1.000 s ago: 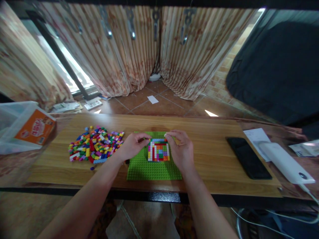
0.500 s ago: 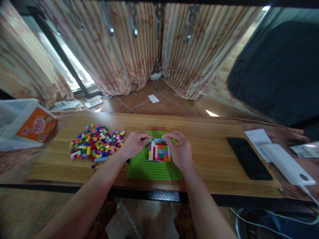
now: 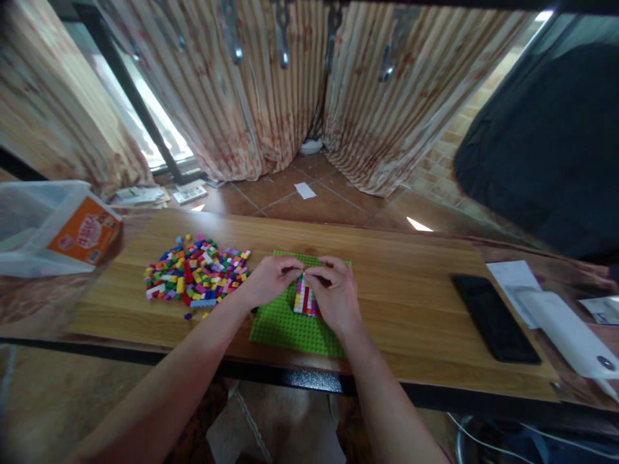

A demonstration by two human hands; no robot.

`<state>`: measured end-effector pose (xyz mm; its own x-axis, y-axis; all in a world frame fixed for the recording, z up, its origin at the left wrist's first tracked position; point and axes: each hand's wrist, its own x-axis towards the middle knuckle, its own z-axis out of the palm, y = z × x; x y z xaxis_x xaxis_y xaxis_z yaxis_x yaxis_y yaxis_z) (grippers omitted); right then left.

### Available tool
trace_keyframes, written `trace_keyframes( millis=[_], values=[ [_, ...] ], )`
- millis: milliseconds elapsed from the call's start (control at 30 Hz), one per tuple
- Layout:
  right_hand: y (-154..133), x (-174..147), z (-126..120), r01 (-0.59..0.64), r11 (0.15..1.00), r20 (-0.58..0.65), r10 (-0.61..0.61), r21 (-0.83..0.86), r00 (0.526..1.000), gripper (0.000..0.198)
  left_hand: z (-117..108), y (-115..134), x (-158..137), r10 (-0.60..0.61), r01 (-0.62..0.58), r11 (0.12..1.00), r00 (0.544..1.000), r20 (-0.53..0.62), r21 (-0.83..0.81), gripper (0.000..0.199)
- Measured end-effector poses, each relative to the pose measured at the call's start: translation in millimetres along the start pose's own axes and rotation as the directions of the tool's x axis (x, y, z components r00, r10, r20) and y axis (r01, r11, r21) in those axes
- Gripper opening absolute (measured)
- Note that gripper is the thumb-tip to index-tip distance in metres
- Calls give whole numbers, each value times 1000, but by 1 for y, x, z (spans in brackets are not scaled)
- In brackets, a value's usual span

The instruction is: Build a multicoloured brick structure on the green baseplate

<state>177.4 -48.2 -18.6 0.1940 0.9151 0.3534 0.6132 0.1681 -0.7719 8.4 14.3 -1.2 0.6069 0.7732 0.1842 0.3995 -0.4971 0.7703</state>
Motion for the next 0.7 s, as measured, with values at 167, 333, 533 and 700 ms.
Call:
trace_keyframes(
  millis=[167,333,533,700],
  values=[
    [0,2,2,-47,998,15,46,51,999,9,0,1,0,0,0,1000,1000,2,1,26],
    [-2,5,2,-98,985,39,93,141,995,13,0,4,-1,-19,19,1000,1000,-13,-6,31],
    [-7,8,-1,-231,960,159,207,157,965,18,1,6,-1,-34,33,999,999,-23,-25,26],
    [-9,7,-1,-264,947,177,233,182,956,18,6,3,0,-62,59,996,997,-38,-60,21]
  ],
)
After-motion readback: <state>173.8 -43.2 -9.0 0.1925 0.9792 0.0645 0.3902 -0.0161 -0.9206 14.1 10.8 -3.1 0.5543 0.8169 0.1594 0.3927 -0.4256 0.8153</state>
